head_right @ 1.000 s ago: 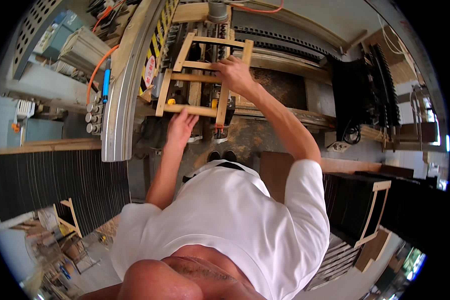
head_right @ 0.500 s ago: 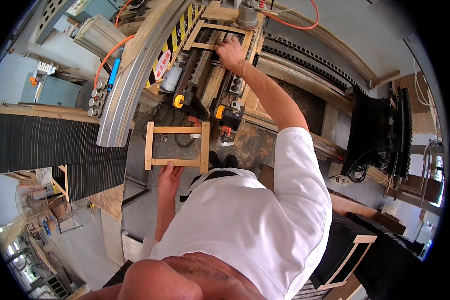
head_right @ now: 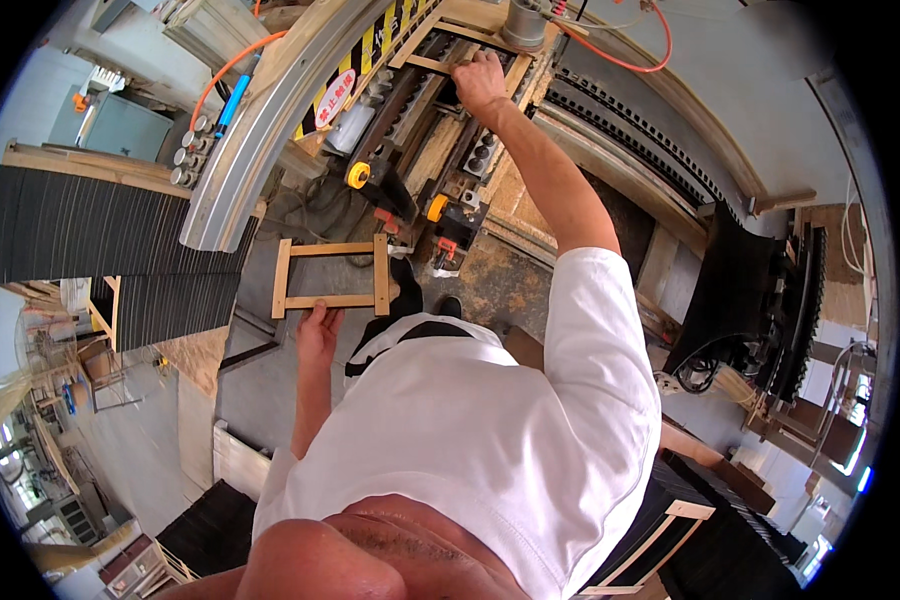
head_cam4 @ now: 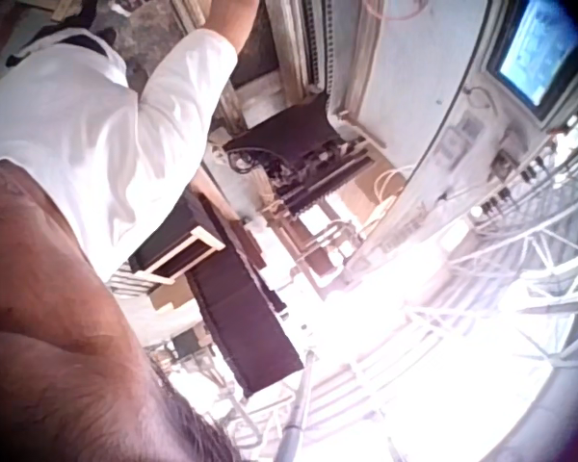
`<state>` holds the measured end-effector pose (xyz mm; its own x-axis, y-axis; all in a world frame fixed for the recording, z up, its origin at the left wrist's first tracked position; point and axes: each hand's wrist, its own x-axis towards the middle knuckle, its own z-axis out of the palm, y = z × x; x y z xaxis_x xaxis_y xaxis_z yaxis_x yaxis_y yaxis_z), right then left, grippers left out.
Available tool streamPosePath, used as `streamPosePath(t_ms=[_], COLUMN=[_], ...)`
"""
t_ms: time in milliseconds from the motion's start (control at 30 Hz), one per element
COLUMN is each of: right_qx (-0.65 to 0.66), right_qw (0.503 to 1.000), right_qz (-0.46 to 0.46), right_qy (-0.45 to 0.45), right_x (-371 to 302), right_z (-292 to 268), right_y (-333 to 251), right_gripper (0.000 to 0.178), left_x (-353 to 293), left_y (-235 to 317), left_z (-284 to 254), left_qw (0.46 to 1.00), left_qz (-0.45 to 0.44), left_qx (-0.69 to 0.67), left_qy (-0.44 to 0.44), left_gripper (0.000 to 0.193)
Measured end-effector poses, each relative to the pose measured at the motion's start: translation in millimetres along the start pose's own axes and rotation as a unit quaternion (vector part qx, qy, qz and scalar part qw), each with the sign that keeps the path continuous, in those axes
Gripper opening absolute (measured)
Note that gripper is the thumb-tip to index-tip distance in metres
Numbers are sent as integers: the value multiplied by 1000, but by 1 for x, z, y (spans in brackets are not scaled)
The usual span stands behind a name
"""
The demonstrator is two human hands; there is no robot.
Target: The person repeatedly picks up small wooden frames and runs them against a stationary sanding machine to smooth the edges. They handle the frames one at a time, rotating them to sand different sides before placing them back on the workbench.
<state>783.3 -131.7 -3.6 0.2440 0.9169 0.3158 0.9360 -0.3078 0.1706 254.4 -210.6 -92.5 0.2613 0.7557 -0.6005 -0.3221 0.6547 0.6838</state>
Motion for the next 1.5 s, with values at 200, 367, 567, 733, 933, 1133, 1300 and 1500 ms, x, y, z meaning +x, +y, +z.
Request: streamPosePath(t_ms=[200,367,567,733,933,1133,1300,1500], right_qx=[14,44,3,6,-14,285,412,460], right_qw=[1000,998,1000,1000,999,945,895,888], right_qz=[-5,-17,-1,9,36,52,-25,12], right_qy=[4,33,15,-26,-28,155,171,-2], right_x=[-1,-1,3,-4,-4,-11,-70,-151], right_z=[3,8,13,-7,-37,-100,-144,-124], right_y=[2,7,2,-2,-27,-113,-237,-332], right_gripper=[18,19,14,21,34,31,16,15], left_x=[-3,-13,-42,-89,-132,-119,-36,56], left_y=[-3,1,28,92,196,349,464,509], left_z=[-8,-24,-47,-69,-160,-251,-307,-317], left_qw=[998,990,973,942,915,902,920,953], left_qz=[22,84,170,246,369,416,376,281], left_qx=[46,97,151,219,133,60,28,88], left_qy=[27,55,42,72,95,95,106,71], left_gripper=[22,19,23,27,23,27,26,26])
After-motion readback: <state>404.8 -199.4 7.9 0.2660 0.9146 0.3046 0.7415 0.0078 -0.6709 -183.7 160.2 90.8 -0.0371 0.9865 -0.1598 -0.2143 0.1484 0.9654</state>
